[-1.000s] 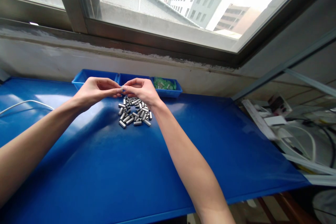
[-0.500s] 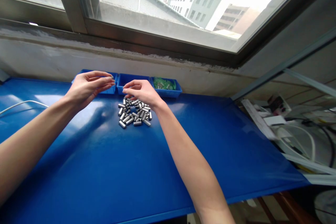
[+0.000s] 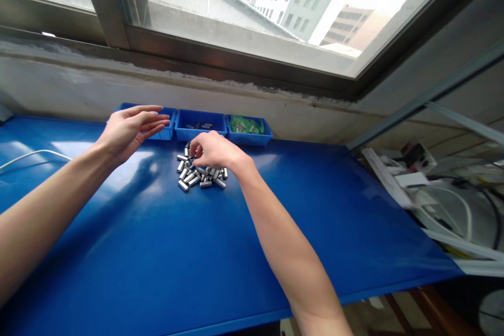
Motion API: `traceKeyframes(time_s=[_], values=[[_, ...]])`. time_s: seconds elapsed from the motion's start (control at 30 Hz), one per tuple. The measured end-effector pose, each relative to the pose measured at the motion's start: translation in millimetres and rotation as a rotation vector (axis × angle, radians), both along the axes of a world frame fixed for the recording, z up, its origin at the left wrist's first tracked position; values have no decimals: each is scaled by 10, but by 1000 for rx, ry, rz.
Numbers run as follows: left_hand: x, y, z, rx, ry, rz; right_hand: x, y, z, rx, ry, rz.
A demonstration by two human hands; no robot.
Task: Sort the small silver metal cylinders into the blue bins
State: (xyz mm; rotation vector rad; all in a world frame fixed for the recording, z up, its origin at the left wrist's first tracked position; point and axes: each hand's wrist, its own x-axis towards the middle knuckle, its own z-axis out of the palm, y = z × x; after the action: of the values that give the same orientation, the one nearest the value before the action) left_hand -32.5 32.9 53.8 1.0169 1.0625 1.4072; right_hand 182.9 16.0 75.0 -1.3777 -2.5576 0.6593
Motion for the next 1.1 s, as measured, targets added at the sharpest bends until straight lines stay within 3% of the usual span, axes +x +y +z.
traceKeyframes(time_s=[0.23,0.73,1.1], values=[[42,-92,42,-17,151,-154,-44,-3,-36,-15,4,15],[39,-77,-2,-3,225,-225,69,46,15,9,42,-15],[28,-99,1,21,289,-273,-17,15,-48,-36,30,59]])
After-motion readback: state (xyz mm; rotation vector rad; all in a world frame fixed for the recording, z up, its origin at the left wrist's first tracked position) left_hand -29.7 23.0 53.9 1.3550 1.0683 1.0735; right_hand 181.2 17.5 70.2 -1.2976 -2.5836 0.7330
